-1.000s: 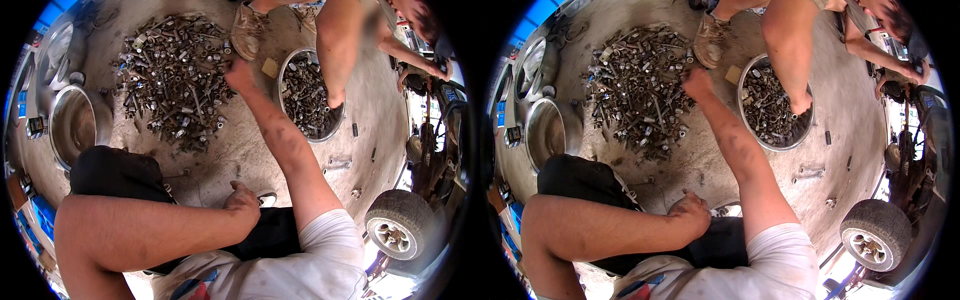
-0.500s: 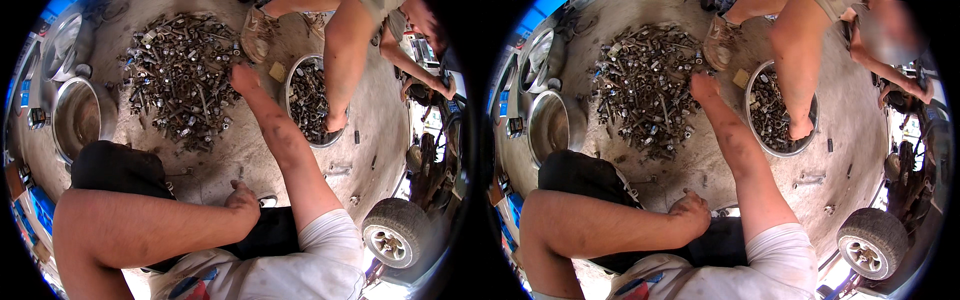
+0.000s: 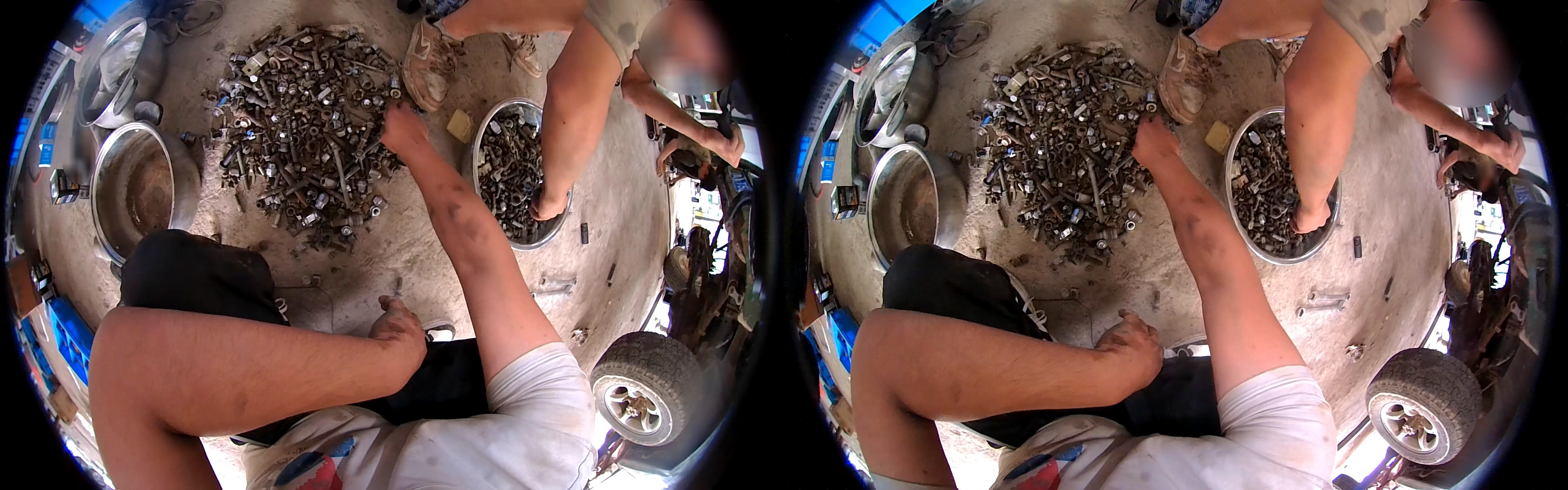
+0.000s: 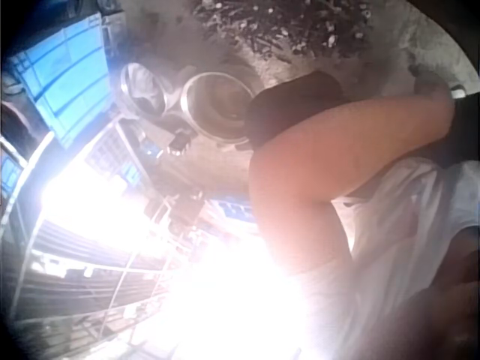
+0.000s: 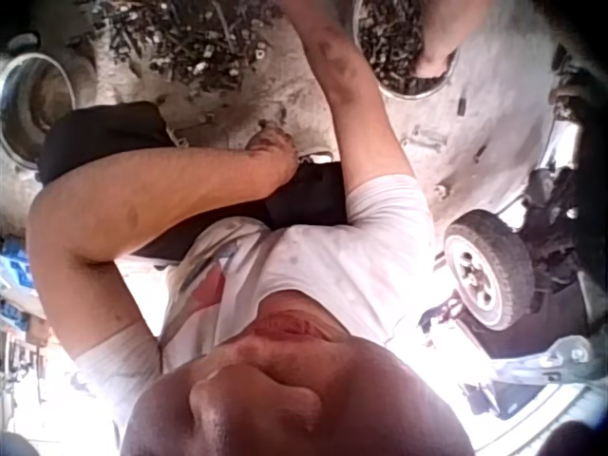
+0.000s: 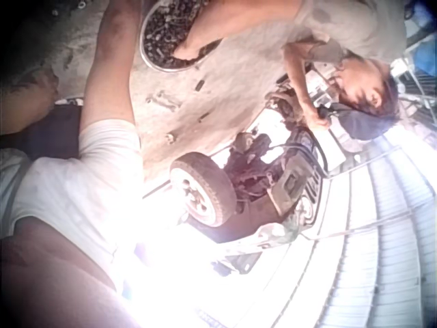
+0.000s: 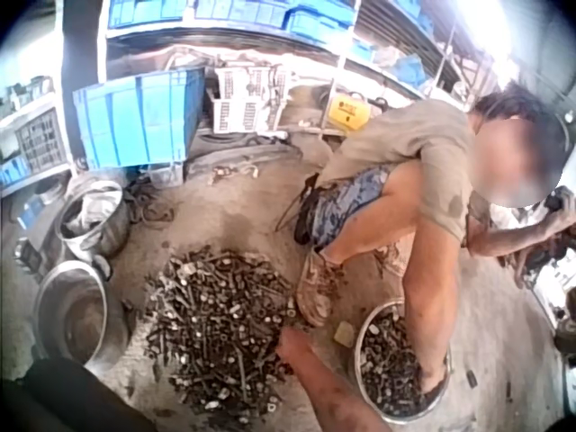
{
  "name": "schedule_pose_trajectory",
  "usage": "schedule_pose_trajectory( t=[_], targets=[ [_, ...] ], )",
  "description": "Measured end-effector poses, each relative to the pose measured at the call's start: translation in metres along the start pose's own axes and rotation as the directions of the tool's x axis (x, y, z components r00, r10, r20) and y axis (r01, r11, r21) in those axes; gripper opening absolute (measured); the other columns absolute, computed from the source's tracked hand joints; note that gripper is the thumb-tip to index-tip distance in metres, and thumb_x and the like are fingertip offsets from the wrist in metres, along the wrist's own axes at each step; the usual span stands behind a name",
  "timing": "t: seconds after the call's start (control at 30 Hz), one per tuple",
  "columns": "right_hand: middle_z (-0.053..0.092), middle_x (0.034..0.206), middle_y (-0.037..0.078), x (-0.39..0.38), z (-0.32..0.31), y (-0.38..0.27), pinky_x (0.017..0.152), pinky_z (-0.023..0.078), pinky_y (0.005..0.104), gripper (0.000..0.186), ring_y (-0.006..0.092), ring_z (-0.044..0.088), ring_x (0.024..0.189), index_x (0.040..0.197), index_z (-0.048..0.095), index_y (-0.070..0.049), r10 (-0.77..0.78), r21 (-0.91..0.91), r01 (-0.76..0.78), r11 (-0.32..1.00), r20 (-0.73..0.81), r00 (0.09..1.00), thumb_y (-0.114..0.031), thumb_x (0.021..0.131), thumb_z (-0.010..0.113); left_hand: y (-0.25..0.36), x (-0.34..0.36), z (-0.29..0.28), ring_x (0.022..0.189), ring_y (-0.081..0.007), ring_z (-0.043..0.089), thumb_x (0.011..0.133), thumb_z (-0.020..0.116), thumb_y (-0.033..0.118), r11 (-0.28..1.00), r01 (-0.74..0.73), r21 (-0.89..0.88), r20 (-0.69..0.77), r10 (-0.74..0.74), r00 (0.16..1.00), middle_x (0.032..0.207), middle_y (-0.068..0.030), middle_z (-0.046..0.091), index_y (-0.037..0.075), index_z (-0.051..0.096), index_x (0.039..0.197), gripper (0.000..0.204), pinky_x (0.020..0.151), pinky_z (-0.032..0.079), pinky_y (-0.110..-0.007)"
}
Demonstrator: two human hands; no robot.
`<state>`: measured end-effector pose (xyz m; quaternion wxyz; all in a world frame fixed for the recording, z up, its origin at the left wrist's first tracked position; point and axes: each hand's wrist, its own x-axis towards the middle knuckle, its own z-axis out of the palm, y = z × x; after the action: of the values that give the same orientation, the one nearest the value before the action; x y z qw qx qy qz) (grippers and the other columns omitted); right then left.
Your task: The person sits on the floor sorting nuts and bolts from a pile into metal bowls. He then moves to a vehicle's wheel hub, removes a bolt, and uses a tool to clean the inside of a nut before placing it on a shelf.
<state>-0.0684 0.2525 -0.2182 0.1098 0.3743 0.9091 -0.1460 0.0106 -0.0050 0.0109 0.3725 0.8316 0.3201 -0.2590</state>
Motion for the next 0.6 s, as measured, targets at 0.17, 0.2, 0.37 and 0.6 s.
schedule_pose_trajectory(
  t=[0.17,0.2,0.37,0.6],
  targets=[
    [0.052,0.118,0.016,-0.008,0.009,0.028,0.09,0.046,0.0449,0.037,0.0359,0.051,0.112,0.113,0.055,-0.008,-0.269,0.075,0.283,0.956,-0.16,0.95,-0.011,0.077,0.061,0.004,0.004,0.003,0.108,-0.033,0.057,0.083,0.057,0.018,1.0,0.016,0.019,-0.033,-0.015,0.999,0.117,-0.0211,0.059,0.0,0.062,0.114,0.036,0.094,0.04,-0.055],
    [0.052,0.116,0.015,-0.01,0.009,0.03,0.09,0.046,0.0447,0.036,0.0358,0.052,0.11,0.112,0.056,-0.009,-0.272,0.08,0.287,0.954,-0.162,0.948,-0.011,0.076,0.061,0.005,0.005,0.004,0.107,-0.0329,0.057,0.083,0.057,0.018,1.0,0.02,0.015,-0.061,-0.019,0.998,0.116,-0.021,0.059,0.0,0.063,0.113,0.035,0.093,0.04,-0.055],
    [0.054,0.113,0.013,-0.016,0.004,0.027,0.089,0.046,0.0441,0.034,0.0341,0.053,0.108,0.11,0.059,-0.012,-0.293,-0.013,0.294,0.956,-0.134,0.947,-0.011,0.076,0.06,0.007,0.006,0.004,0.102,-0.0324,0.06,0.082,0.055,0.017,0.999,0.046,0.015,-0.078,-0.045,0.996,0.113,-0.0207,0.061,0.001,0.066,0.108,0.032,0.09,0.042,-0.053],
    [0.056,0.119,0.017,-0.002,0.003,0.014,0.081,0.049,0.0481,0.025,0.0355,0.059,0.102,0.104,0.064,-0.005,-0.14,0.016,0.14,0.99,-0.03,0.99,-0.004,0.08,0.057,0.008,0.002,0.004,0.103,-0.0344,0.059,0.08,0.059,0.017,0.999,0.049,-0.021,-0.081,-0.051,0.995,0.113,-0.0201,0.061,0.002,0.066,0.108,0.032,0.089,0.042,-0.054]
  ],
)
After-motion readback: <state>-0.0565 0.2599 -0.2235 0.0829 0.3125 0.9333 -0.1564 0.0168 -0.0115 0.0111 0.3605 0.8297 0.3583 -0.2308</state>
